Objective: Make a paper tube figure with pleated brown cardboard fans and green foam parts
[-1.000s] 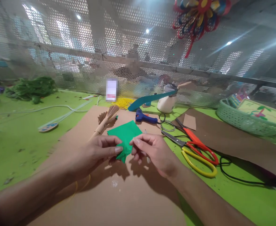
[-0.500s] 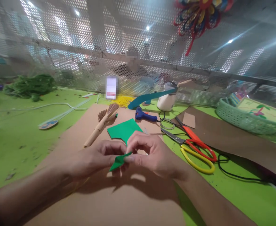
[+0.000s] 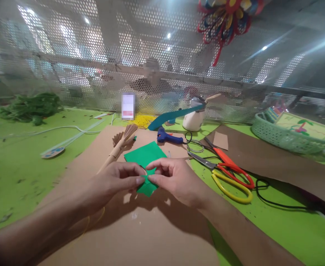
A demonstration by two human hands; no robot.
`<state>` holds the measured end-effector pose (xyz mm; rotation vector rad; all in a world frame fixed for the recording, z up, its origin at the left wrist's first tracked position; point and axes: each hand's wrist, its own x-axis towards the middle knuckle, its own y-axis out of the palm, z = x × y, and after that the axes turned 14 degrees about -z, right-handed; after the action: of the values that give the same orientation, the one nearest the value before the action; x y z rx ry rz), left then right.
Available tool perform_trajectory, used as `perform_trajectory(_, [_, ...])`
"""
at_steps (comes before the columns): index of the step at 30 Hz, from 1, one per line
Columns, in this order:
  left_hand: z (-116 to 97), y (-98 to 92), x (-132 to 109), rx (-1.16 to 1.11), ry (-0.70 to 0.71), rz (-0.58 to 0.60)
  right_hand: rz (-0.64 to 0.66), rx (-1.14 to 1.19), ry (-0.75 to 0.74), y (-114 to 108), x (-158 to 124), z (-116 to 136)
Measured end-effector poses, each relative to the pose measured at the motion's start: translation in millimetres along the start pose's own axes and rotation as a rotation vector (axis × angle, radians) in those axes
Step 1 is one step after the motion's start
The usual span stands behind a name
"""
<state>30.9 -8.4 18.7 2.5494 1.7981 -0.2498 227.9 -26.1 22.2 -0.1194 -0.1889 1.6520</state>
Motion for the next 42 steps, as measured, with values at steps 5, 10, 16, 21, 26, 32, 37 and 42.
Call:
perform_trajectory(5, [5,1.6,4,-0.034,0.018,-0.036,-0.058,0.211,0.024,-1,5,-9])
perform_trajectory(10, [7,1.5,5,-0.131,0.043,-0.128,0.012,0.340,0.100,0,7,-12])
perform_trajectory(16, [5,0.3,5,-0.232,0.014,-0.124,0.031,0.209,0.052,1,2,-11])
perform_trajectory(21, [6,-2.2,6,-0.350,-0.021,-0.062,0.023,0.208,0.071,1,2,-12])
perform_trajectory(26, [9,-3.3,8,-0.437,-0.041,-0.043,0.032,0.218,0.064,2,3,-12])
perform_trajectory(32, [10,-0.5,7,-0.299,-0.002,-0.037,0.046,0.231,0.089,4,2,-12])
perform_trajectory(37, [14,0.5,9,-0.205,0.002,-0.104,0.050,0.394,0.137,9,3,-13])
perform_trajectory(42, [12,0.5,9,-0.293,0.006,-0.109,0.015,0.384,0.129,10,2,-14])
